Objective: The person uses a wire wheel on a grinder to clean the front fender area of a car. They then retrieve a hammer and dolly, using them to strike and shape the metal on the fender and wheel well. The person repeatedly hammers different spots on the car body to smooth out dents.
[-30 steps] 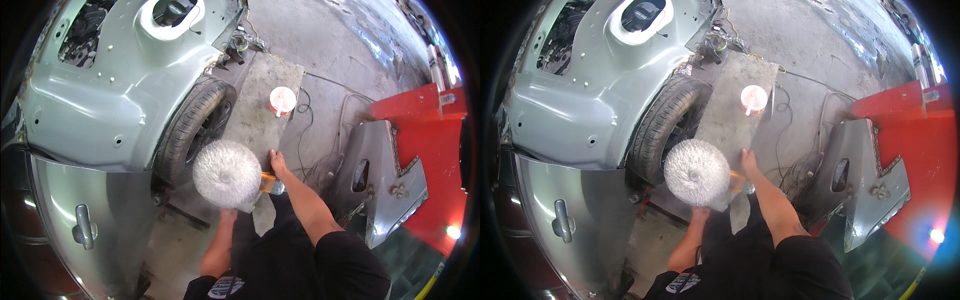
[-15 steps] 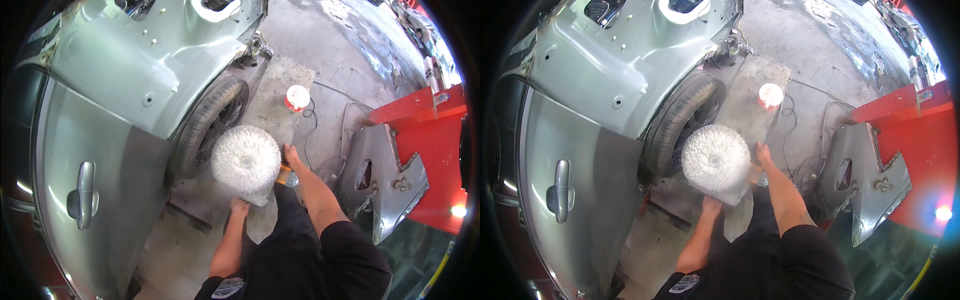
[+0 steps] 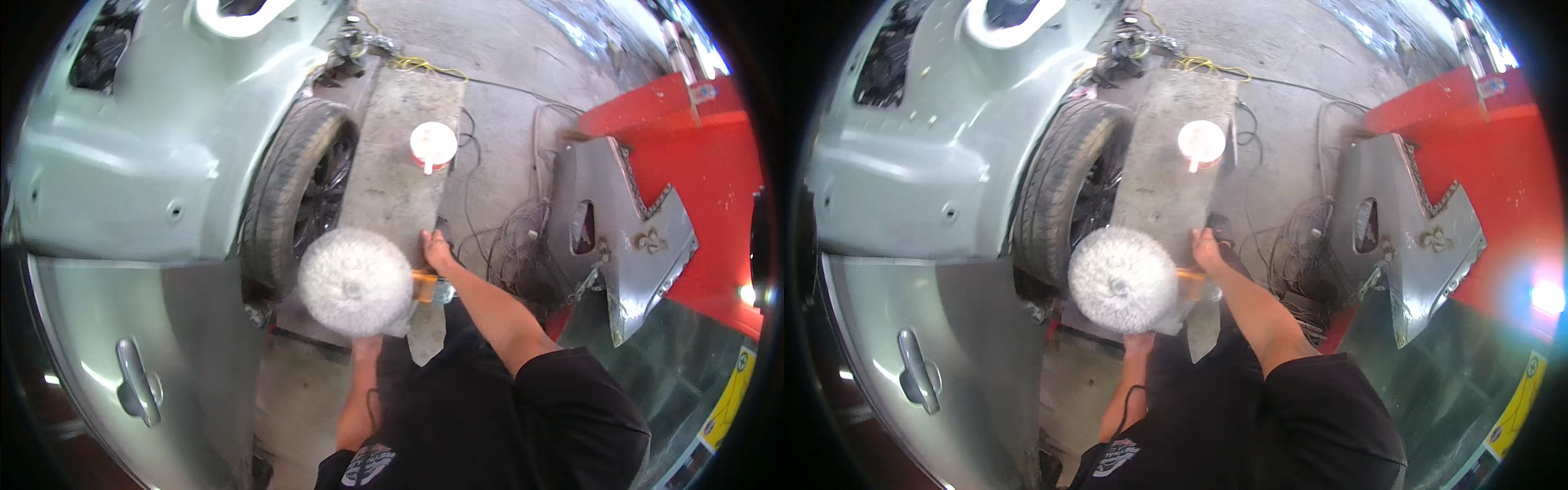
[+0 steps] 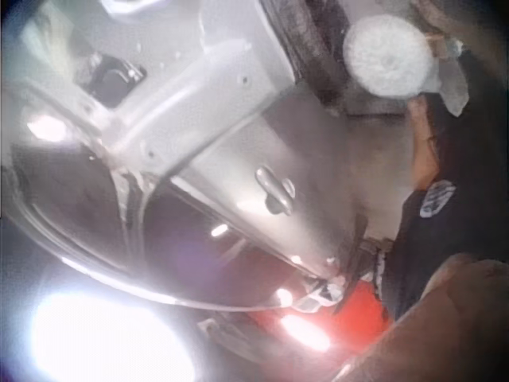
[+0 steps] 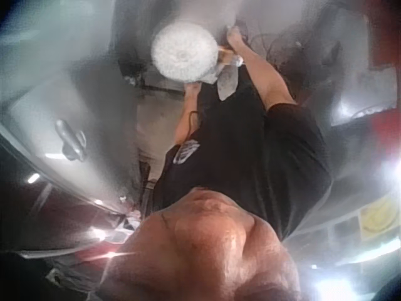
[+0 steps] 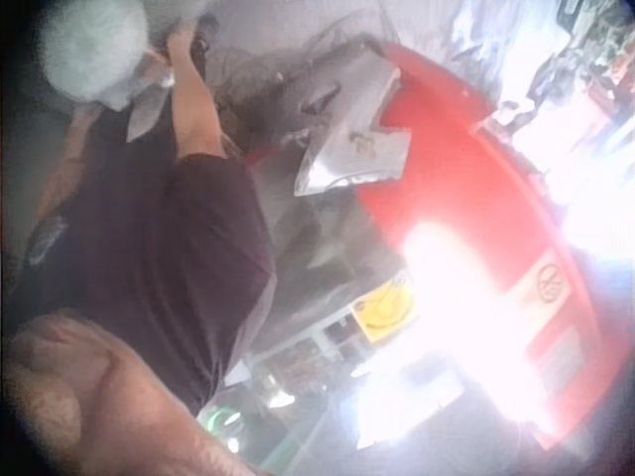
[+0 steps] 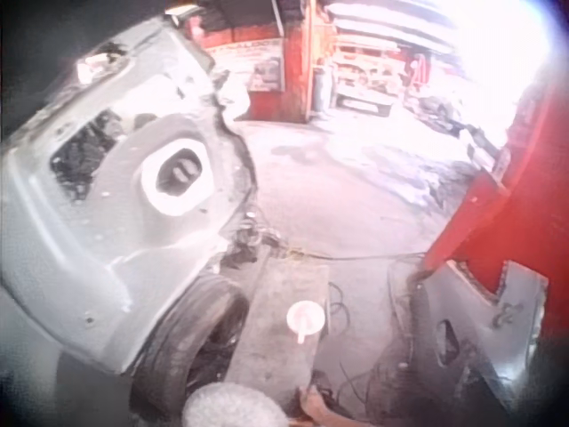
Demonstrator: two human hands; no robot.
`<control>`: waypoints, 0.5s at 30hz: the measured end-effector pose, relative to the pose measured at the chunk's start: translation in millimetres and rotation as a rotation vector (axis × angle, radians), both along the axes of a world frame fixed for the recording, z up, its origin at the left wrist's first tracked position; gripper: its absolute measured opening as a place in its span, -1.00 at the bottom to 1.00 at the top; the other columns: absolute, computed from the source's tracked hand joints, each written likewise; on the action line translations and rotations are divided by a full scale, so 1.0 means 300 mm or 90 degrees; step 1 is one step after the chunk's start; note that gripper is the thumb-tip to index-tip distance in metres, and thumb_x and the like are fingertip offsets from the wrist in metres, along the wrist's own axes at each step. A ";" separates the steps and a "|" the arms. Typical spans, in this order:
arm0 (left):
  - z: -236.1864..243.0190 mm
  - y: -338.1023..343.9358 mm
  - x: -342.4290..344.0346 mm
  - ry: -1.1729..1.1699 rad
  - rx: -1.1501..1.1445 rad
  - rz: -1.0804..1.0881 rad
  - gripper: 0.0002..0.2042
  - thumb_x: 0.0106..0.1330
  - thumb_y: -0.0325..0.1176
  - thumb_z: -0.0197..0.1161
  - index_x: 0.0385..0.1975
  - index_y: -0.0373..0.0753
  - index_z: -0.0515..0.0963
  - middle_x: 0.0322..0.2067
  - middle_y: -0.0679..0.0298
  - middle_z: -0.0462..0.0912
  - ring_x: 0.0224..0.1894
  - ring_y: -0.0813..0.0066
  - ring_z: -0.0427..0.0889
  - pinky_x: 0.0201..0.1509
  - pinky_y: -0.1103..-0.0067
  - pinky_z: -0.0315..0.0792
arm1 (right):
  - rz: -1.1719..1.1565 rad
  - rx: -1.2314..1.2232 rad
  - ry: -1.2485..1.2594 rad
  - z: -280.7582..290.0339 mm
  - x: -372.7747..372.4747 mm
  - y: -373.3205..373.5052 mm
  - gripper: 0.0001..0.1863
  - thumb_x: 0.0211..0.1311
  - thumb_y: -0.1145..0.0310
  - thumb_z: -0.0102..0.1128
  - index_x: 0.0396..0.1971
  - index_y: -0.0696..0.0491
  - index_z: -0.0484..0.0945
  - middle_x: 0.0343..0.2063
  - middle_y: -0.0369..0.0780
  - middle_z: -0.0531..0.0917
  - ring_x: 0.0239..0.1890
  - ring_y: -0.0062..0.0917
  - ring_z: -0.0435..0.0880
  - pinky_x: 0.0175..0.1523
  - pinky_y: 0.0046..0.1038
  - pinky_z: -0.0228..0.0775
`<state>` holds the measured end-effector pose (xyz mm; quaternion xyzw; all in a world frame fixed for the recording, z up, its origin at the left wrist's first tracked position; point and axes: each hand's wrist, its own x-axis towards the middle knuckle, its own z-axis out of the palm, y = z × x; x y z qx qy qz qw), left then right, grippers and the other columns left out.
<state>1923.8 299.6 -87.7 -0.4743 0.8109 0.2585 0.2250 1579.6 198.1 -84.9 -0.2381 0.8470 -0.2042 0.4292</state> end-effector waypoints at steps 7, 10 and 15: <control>0.063 -0.038 -0.072 -1.000 -0.989 -1.519 -0.42 0.48 -0.01 0.06 0.42 -0.14 0.27 0.37 0.13 0.31 0.41 0.04 0.28 0.45 0.12 0.17 | 0.136 -0.008 -0.144 0.069 -0.076 0.048 -0.34 0.49 -0.11 -0.05 0.01 0.34 0.32 -0.18 0.38 0.61 -0.01 0.30 0.60 0.12 0.10 0.42; 0.114 0.067 -0.100 -0.939 -1.334 -2.255 -0.46 0.47 -0.07 0.16 0.33 -0.22 0.34 0.22 0.07 0.46 0.28 -0.02 0.45 0.29 0.19 0.40 | 0.389 0.025 -0.235 0.165 -0.201 0.117 -0.19 0.42 -0.24 -0.02 0.23 0.28 0.29 -0.07 0.28 0.63 0.07 0.18 0.60 0.17 0.03 0.43; 0.268 0.109 -0.320 -0.743 -1.560 -2.272 -0.50 0.54 -0.11 0.03 0.33 -0.30 0.29 0.16 0.07 0.51 0.06 -0.07 0.63 0.14 0.06 0.52 | 0.548 -0.015 -0.277 0.310 -0.429 0.268 -0.13 0.24 -0.29 0.20 0.32 0.09 0.35 0.04 0.13 0.65 0.11 0.06 0.61 0.19 -0.05 0.44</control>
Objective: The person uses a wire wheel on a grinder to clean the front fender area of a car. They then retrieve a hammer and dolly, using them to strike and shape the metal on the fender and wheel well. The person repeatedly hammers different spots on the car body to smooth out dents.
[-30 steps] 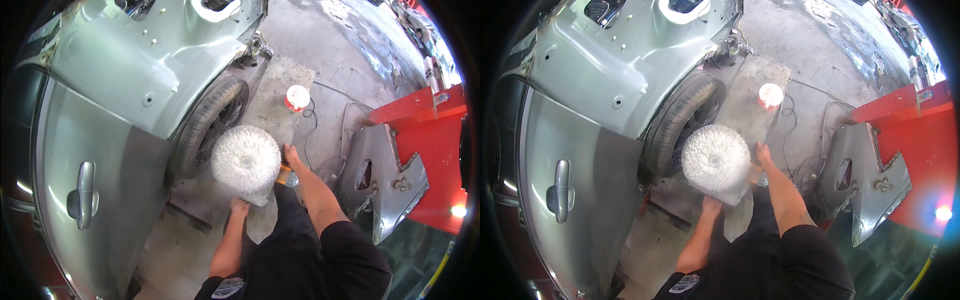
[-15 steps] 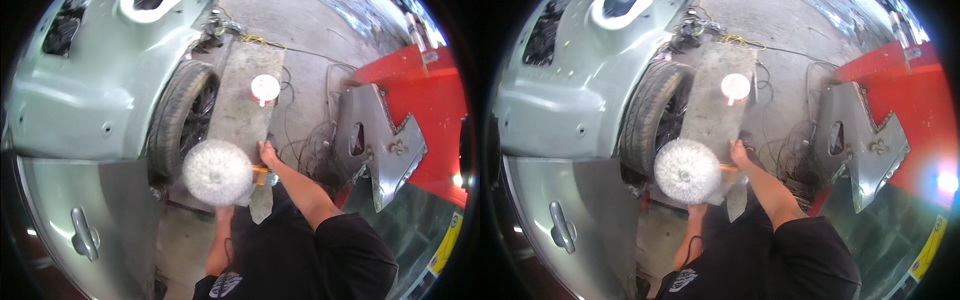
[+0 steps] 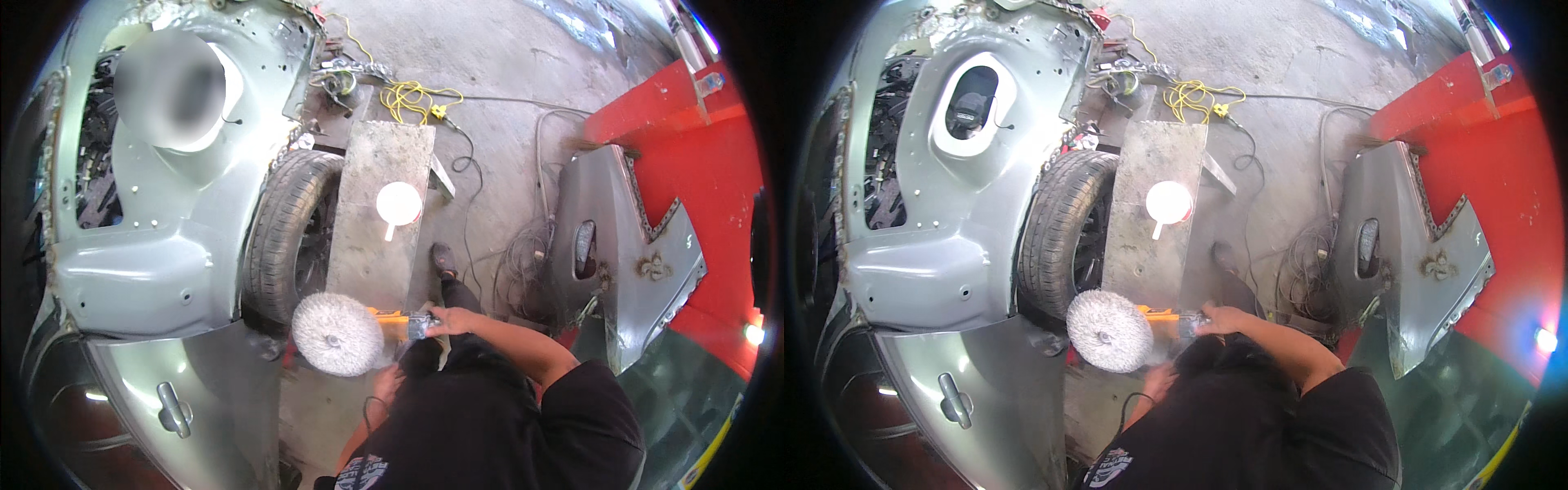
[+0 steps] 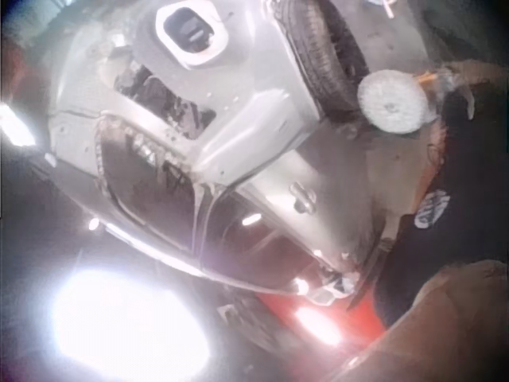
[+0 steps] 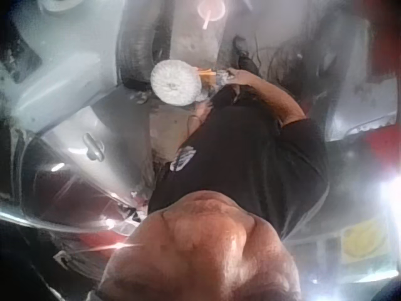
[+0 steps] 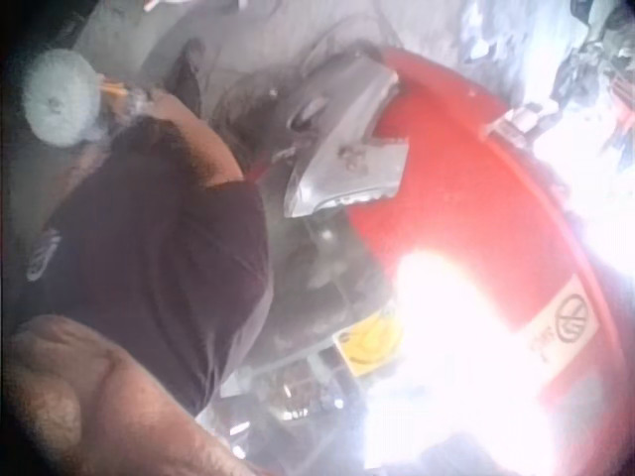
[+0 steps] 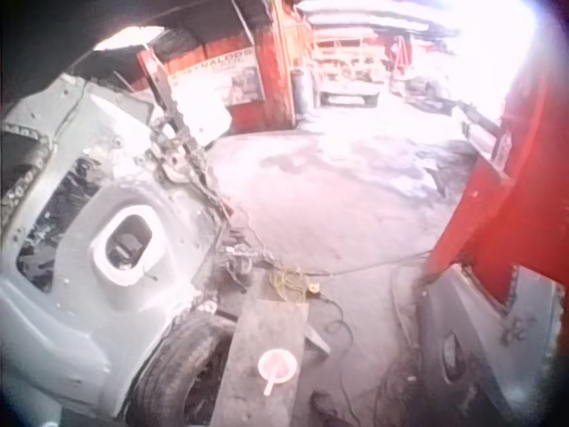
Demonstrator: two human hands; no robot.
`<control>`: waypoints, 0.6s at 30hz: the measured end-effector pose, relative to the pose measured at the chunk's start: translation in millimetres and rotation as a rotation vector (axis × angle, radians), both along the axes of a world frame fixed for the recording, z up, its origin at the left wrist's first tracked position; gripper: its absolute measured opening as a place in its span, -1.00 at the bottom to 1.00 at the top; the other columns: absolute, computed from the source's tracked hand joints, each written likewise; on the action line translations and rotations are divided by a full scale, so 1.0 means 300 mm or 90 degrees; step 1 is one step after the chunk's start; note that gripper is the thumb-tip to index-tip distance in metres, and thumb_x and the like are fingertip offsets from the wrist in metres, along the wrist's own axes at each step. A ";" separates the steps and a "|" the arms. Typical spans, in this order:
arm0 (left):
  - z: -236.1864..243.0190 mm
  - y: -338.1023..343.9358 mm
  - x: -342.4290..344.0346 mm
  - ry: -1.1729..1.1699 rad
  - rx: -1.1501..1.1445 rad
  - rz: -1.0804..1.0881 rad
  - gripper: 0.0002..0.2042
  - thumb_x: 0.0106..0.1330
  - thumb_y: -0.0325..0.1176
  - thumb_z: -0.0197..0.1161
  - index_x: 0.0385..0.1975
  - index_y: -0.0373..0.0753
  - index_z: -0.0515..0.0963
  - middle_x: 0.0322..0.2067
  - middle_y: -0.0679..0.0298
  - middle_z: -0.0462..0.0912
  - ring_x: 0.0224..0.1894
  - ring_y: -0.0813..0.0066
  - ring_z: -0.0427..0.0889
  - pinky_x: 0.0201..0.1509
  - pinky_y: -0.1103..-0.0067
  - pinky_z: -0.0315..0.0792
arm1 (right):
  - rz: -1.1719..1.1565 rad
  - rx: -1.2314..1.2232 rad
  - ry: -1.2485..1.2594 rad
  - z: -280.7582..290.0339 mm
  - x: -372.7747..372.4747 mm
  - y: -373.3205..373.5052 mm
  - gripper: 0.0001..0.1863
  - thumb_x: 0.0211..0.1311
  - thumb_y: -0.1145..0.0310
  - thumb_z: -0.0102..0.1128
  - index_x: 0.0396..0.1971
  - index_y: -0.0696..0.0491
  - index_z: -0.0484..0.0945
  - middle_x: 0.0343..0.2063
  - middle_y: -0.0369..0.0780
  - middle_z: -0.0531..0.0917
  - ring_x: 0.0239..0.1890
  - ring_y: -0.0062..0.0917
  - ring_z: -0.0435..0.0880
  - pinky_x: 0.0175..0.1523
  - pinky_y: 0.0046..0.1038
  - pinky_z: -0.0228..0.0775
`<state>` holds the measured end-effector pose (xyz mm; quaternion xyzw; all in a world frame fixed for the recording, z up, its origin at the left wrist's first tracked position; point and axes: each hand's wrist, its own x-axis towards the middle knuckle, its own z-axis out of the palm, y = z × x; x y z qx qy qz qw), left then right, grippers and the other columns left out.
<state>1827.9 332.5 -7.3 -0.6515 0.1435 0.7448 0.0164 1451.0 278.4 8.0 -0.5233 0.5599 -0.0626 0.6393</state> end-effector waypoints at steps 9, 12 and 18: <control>0.178 -0.248 -0.378 0.111 -0.024 0.002 -0.39 0.52 0.00 0.14 0.29 -0.42 0.30 0.19 -0.13 0.51 0.16 -0.03 0.58 0.19 0.08 0.49 | -0.009 -0.204 0.235 0.002 -0.016 0.187 -0.75 0.10 0.37 0.24 -0.18 0.05 0.59 -0.23 0.01 0.72 -0.08 -0.04 0.71 0.02 -0.04 0.54; 0.172 -0.169 -0.429 0.188 -0.017 0.046 -0.21 0.52 0.04 0.11 0.50 -0.34 -0.08 0.45 -0.28 0.09 0.37 -0.25 0.35 0.35 -0.14 0.32 | -0.116 -0.195 0.293 0.048 -0.027 0.290 -0.65 0.10 0.45 0.19 -0.05 0.04 0.56 -0.17 0.02 0.70 -0.05 -0.03 0.70 0.05 -0.02 0.53; 0.154 -0.079 -0.549 0.225 -0.009 0.090 -0.20 0.53 0.05 0.09 0.54 -0.18 -0.18 0.49 -0.19 0.03 0.42 -0.29 0.25 0.40 -0.14 0.26 | -0.145 -0.236 0.410 0.220 -0.033 0.412 -0.37 0.13 0.42 0.23 0.27 -0.05 0.38 0.05 0.01 0.61 0.12 -0.06 0.60 0.13 0.02 0.43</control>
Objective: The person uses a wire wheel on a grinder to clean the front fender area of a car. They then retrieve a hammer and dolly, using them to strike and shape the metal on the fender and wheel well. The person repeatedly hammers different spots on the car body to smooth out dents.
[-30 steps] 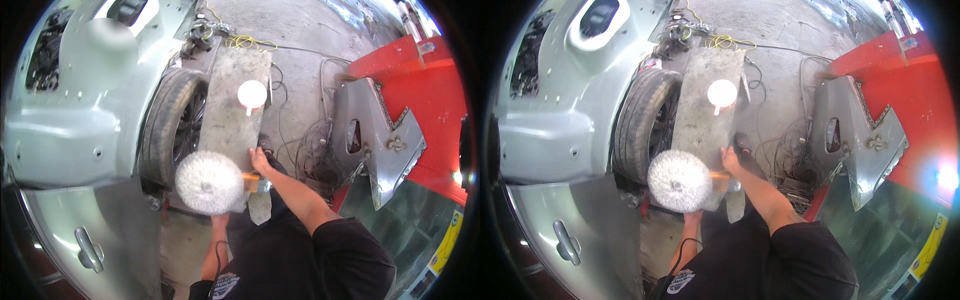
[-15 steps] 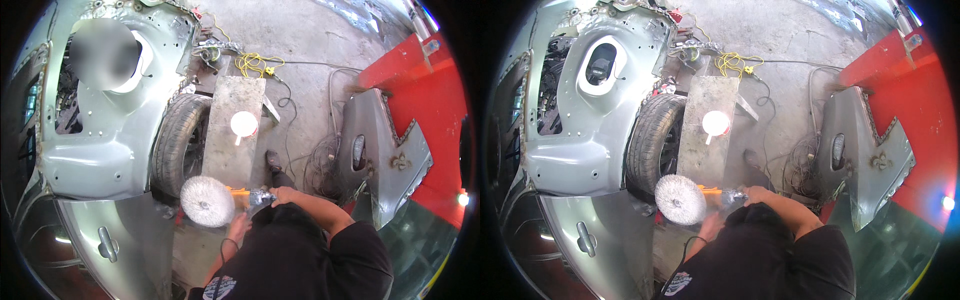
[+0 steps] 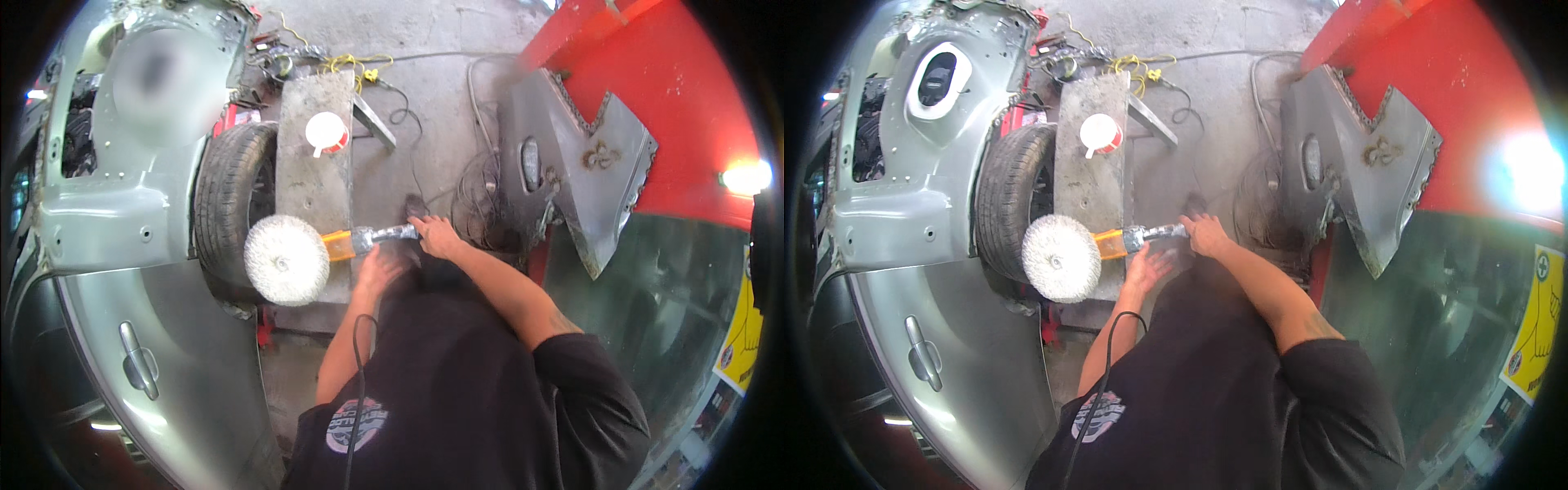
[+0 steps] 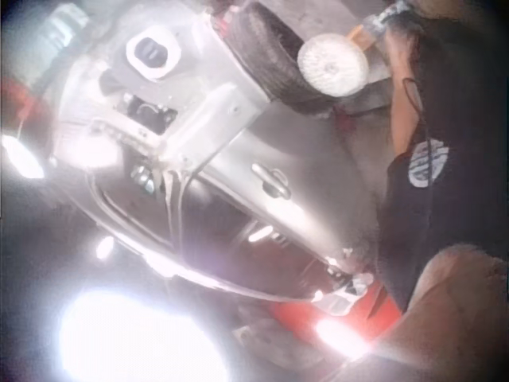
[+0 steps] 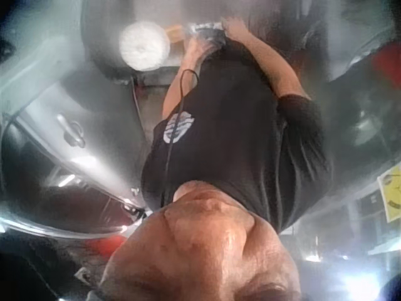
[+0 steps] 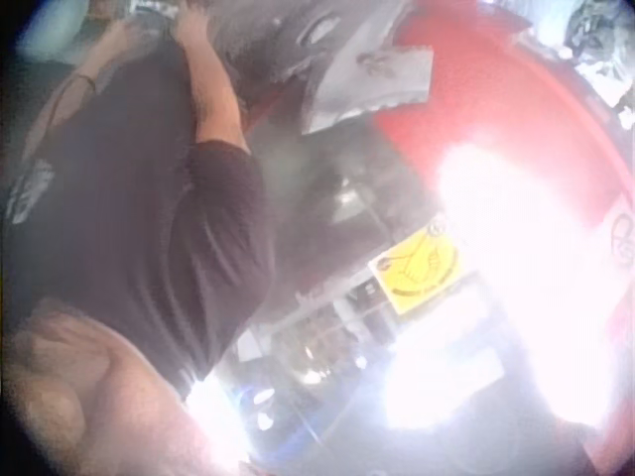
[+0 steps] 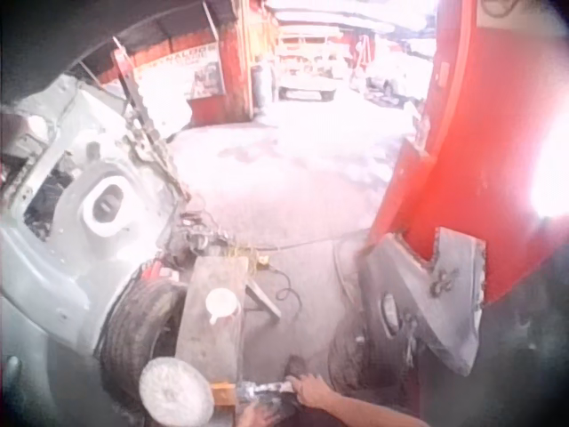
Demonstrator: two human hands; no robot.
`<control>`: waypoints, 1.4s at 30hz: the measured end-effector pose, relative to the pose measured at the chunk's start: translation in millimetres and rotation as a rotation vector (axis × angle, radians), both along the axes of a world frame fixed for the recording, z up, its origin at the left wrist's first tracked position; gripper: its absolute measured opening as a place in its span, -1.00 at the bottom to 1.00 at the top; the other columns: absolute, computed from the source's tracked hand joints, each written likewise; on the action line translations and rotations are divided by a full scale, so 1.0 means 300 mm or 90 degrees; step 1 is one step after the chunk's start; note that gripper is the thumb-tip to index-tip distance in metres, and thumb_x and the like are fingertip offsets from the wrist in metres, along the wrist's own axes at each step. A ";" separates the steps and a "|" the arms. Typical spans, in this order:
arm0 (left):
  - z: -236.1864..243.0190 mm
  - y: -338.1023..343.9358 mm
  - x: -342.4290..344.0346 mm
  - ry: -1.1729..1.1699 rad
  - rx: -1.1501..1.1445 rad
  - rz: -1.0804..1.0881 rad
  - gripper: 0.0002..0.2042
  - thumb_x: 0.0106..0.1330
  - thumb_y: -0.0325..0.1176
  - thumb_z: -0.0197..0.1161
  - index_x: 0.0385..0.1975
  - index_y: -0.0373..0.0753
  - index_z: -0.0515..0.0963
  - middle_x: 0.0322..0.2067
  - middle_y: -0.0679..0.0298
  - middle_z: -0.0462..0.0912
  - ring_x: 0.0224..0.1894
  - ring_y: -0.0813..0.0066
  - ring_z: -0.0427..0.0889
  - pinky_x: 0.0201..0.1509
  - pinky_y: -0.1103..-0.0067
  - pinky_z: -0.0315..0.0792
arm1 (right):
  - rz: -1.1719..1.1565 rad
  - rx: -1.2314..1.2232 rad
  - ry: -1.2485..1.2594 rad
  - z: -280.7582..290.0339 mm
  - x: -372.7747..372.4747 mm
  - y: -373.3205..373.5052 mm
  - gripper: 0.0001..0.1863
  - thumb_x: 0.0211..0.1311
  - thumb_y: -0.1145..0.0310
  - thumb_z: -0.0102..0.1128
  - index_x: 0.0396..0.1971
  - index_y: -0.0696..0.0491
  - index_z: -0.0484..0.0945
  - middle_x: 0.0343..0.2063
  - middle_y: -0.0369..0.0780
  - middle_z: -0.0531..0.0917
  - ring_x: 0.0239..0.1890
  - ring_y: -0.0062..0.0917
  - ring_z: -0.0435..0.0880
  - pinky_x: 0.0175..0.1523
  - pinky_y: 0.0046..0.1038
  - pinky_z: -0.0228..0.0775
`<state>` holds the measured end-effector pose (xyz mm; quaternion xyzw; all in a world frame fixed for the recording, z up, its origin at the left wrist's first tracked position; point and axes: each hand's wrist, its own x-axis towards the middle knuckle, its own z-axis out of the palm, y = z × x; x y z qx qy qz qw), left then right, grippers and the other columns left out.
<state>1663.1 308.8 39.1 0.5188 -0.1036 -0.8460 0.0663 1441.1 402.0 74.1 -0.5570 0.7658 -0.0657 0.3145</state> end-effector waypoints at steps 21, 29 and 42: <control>-0.067 0.084 -0.402 -0.108 0.113 0.224 -0.40 0.54 -0.01 -0.01 0.39 -0.33 0.23 0.34 -0.14 0.31 0.38 -0.11 0.32 0.40 -0.03 0.27 | -0.449 0.111 -0.280 -0.094 -1.254 0.302 -0.52 0.20 0.43 0.32 0.14 0.19 0.54 -0.29 -0.02 0.74 -0.32 -0.37 0.75 -0.18 -0.33 0.58; 0.027 0.041 -0.480 -0.418 -0.006 -0.401 -0.55 0.42 -0.08 0.25 0.12 -0.31 0.49 -0.06 -0.04 0.68 -0.12 -0.12 0.72 -0.16 -0.07 0.60 | -0.533 0.010 -0.320 -0.071 -1.734 0.218 -0.51 0.20 0.39 0.30 0.15 0.19 0.54 -0.29 -0.05 0.70 -0.33 -0.33 0.69 -0.19 -0.30 0.55; -0.133 -0.397 -1.145 -0.348 -0.238 -0.418 -0.66 0.42 -0.11 0.16 -0.18 -0.31 0.65 -0.30 0.09 0.68 -0.26 0.21 0.66 -0.25 0.22 0.49 | -0.352 0.035 -0.240 -0.150 -2.127 -0.062 -0.47 0.16 0.40 0.32 0.16 0.18 0.51 -0.26 0.02 0.72 -0.27 -0.28 0.73 -0.10 -0.28 0.56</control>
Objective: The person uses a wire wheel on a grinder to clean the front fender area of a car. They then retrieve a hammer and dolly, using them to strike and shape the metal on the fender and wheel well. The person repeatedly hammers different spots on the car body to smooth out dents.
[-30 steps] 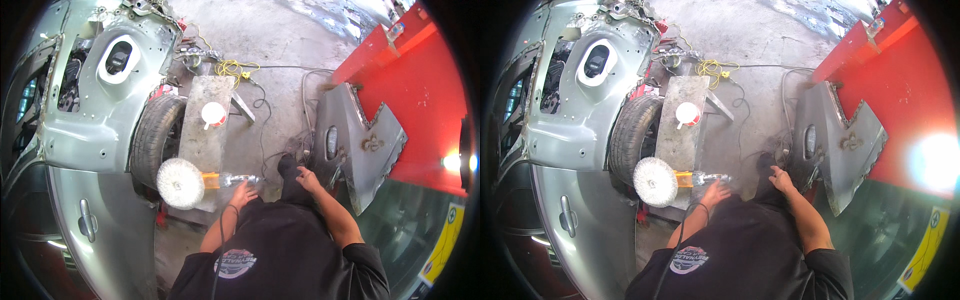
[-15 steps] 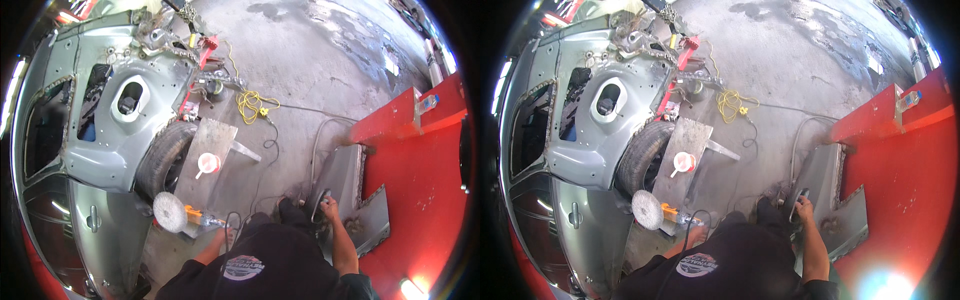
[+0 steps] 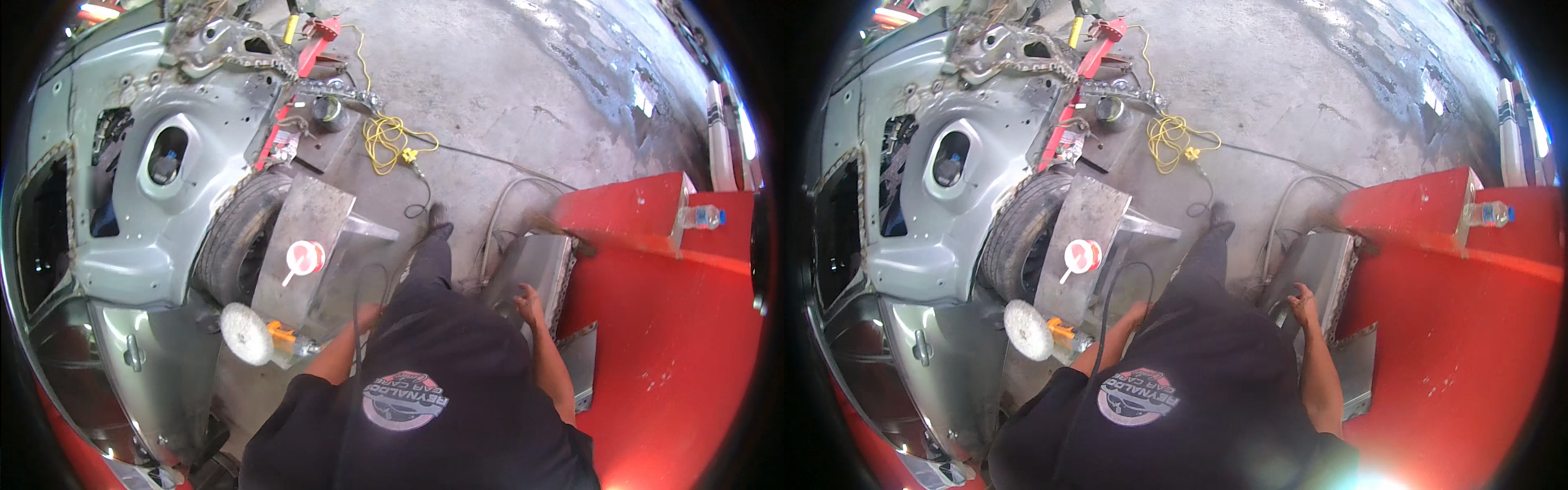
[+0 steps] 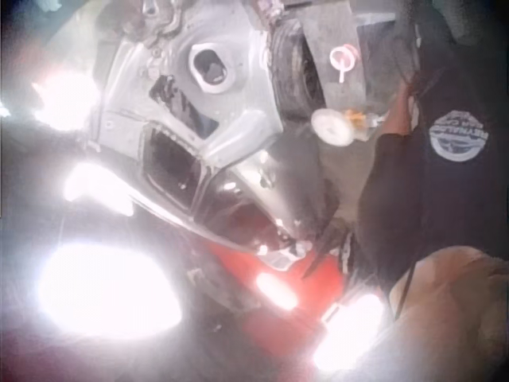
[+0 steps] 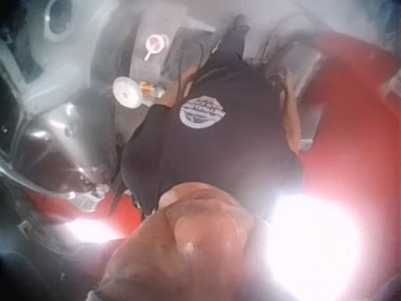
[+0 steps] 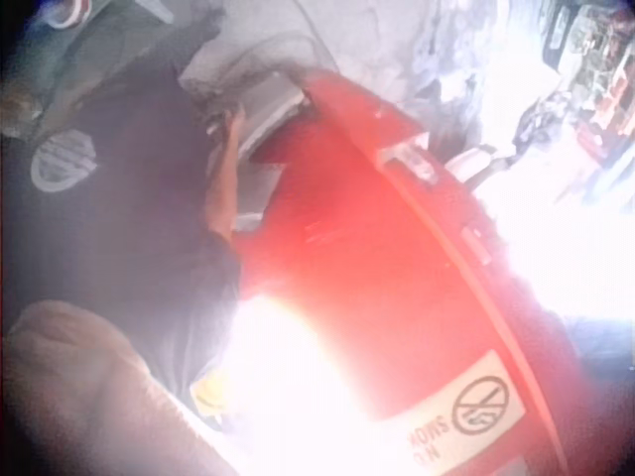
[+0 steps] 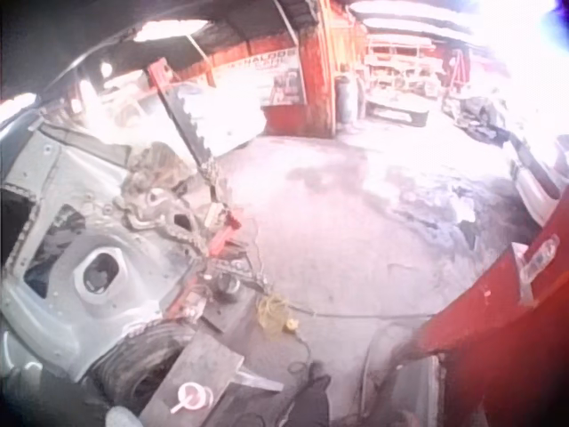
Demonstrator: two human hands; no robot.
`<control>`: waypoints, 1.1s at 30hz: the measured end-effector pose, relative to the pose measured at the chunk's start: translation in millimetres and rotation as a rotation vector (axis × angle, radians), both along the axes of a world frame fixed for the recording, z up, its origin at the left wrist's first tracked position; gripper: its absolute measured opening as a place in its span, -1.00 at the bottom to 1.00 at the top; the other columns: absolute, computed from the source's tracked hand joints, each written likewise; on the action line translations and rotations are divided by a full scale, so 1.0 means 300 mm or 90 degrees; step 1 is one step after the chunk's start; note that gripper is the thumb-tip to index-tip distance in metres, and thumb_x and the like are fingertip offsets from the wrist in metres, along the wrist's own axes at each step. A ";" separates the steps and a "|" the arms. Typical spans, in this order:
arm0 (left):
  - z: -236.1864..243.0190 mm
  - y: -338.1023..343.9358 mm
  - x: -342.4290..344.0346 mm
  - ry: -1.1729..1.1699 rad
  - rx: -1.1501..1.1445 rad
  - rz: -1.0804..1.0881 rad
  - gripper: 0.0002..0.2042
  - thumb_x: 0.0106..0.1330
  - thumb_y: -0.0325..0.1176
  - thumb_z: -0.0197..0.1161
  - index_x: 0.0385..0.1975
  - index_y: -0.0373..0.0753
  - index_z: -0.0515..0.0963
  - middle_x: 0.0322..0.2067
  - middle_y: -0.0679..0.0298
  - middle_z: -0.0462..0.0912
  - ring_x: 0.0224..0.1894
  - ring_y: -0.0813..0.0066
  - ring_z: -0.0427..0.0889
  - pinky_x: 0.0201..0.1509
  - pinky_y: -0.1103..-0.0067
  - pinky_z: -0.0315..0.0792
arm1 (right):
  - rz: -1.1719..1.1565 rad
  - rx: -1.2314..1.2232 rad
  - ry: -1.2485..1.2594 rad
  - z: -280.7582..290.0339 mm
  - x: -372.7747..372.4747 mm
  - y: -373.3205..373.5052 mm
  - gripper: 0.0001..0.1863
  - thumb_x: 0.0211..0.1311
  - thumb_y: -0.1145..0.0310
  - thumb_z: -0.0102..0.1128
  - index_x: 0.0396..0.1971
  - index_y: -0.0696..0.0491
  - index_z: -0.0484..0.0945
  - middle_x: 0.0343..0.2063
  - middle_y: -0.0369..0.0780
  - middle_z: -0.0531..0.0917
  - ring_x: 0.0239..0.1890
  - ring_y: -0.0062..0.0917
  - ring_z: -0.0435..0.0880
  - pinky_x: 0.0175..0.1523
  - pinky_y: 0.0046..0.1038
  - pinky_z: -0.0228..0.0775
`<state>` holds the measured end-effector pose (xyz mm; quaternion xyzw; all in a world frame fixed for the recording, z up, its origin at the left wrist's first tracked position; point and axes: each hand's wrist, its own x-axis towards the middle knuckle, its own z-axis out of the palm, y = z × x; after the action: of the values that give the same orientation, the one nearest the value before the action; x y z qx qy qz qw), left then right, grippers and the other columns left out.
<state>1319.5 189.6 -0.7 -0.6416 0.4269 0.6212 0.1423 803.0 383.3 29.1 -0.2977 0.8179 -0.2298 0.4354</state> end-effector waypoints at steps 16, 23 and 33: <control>0.169 -1.754 -0.910 0.171 -0.040 0.182 -0.61 0.46 -0.06 0.19 0.12 -0.18 0.50 -0.18 0.15 0.72 -0.28 0.33 0.71 -0.30 0.42 0.62 | 0.147 -0.168 0.187 -0.014 -0.840 -1.301 -0.60 0.05 0.42 0.26 -0.04 0.17 0.65 -0.31 -0.02 0.70 -0.38 -0.31 0.70 -0.28 -0.29 0.55; -0.104 -2.179 -1.083 0.239 -0.042 0.366 -0.81 0.34 -0.25 0.22 -0.09 -0.09 0.55 -0.26 0.31 0.69 -0.37 0.37 0.67 -0.32 0.36 0.60 | 0.172 0.039 0.077 -0.388 -1.254 -1.767 -0.62 -0.01 0.29 0.36 -0.13 0.07 0.75 -0.30 0.08 0.73 -0.20 -0.18 0.75 -0.06 -0.20 0.59; -0.459 -2.483 -1.716 0.134 -0.180 0.145 -0.83 0.20 -0.28 0.26 -0.40 -0.25 0.66 -0.43 0.13 0.67 -0.40 0.21 0.66 -0.29 0.26 0.53 | 0.531 0.169 0.201 -0.652 -2.369 -3.127 -0.74 0.05 0.29 0.42 -0.25 0.08 0.71 -0.28 -0.11 0.76 -0.08 -0.40 0.75 -0.14 -0.17 0.60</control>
<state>804.6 -555.2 -138.4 -0.6307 0.4471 0.6309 -0.0659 92.4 -554.8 -166.7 -0.5742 0.7071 0.1199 0.3948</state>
